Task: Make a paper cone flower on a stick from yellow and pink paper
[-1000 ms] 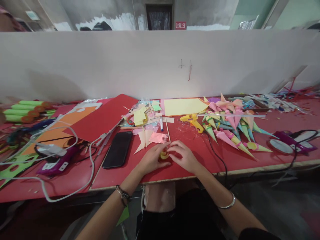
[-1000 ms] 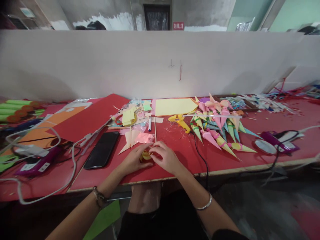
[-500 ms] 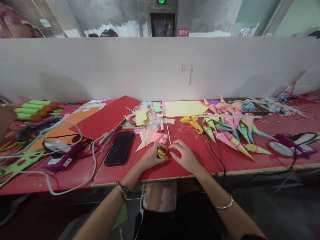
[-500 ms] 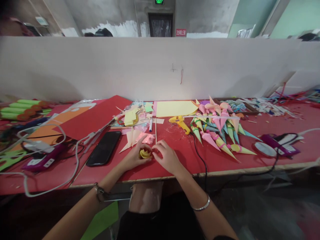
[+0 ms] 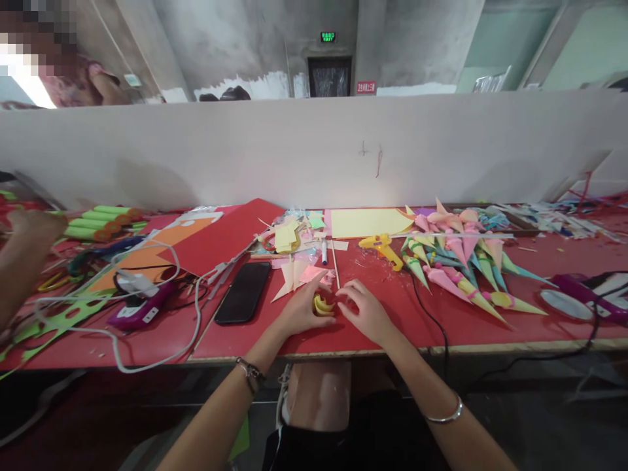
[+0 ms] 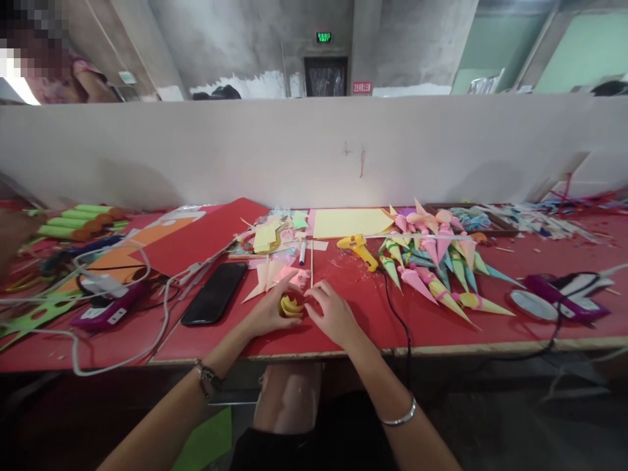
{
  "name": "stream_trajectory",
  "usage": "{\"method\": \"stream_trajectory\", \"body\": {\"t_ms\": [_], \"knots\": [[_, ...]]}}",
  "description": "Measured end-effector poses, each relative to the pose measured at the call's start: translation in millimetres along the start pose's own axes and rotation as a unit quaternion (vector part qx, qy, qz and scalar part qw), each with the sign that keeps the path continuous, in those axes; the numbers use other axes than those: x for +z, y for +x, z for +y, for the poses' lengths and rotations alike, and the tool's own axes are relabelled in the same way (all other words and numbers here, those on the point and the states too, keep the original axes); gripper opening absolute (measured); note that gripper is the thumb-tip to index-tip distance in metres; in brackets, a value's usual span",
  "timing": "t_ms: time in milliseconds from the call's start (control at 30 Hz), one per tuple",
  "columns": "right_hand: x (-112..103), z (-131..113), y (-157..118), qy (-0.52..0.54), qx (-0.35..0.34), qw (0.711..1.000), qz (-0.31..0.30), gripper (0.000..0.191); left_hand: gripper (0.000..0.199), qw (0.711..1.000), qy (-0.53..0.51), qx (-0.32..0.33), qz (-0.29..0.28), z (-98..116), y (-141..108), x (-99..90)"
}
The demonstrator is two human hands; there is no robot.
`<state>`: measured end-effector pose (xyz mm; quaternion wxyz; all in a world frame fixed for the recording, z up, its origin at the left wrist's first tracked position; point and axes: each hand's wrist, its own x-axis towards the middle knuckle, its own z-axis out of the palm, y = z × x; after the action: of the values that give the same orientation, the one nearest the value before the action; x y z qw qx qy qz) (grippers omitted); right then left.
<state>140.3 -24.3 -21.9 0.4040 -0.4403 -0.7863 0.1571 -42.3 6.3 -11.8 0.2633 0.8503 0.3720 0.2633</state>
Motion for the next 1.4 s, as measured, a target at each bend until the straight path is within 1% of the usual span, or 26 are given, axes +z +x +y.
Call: {"method": "stream_trajectory", "body": {"t_ms": [100, 167, 200, 267, 333, 400, 467, 567, 667, 800, 900, 1000, 1167, 1300, 1400], "knots": [[-2, -2, -1, 0.005, 0.007, 1.0, 0.005, 0.021, 0.096, 0.995, 0.09, -0.022, 0.033, 4, -7, -5.1], [-2, -5, -2, 0.021, 0.012, 1.0, -0.006, 0.031, 0.095, 0.992, 0.111, -0.044, 0.042, 4, -13, -8.5], [-1, -6, -2, 0.032, 0.013, 0.999, -0.017, 0.037, 0.091, 0.992, 0.112, -0.05, 0.04, 4, -16, -9.8], [1, -7, -1, 0.054, 0.005, 0.997, -0.05, 0.049, 0.075, 0.993, 0.102, -0.047, 0.03, 2, -21, -11.4], [4, -7, 0, 0.067, -0.01, 0.995, -0.08, 0.053, 0.055, 0.995, 0.093, -0.038, 0.022, 1, -22, -11.8], [6, -6, 2, 0.072, -0.023, 0.992, -0.097, 0.047, 0.039, 0.995, 0.09, -0.034, 0.018, 1, -21, -11.3], [7, -6, 3, 0.072, -0.028, 0.991, -0.107, 0.038, 0.034, 0.996, 0.087, -0.028, 0.016, 1, -19, -10.3], [7, -7, 3, 0.071, -0.033, 0.99, -0.118, 0.031, 0.036, 0.997, 0.073, -0.014, 0.02, 3, -18, -8.6], [6, -8, 2, 0.073, -0.047, 0.99, -0.114, 0.03, 0.035, 0.997, 0.07, -0.001, 0.028, 5, -20, -7.4], [6, -9, 0, 0.076, -0.057, 0.99, -0.102, 0.035, 0.036, 0.997, 0.072, 0.011, 0.036, 5, -22, -6.4], [5, -9, 0, 0.07, -0.055, 0.99, -0.105, 0.036, 0.037, 0.997, 0.072, 0.015, 0.03, 4, -23, -5.8], [4, -10, 0, 0.07, -0.054, 0.99, -0.113, 0.035, 0.036, 0.998, 0.057, 0.021, 0.027, 5, -23, -5.4], [4, -10, 0, 0.077, -0.05, 0.989, -0.114, 0.036, 0.038, 0.999, 0.026, 0.011, 0.017, 7, -23, -5.3], [3, -10, 0, 0.067, -0.033, 0.989, -0.126, 0.04, 0.044, 1.0, 0.027, 0.007, 0.013, 7, -24, -4.2], [2, -11, -1, 0.054, -0.03, 0.991, -0.121, 0.041, 0.051, 0.999, 0.035, 0.003, 0.019, 5, -25, -3.4]]}}
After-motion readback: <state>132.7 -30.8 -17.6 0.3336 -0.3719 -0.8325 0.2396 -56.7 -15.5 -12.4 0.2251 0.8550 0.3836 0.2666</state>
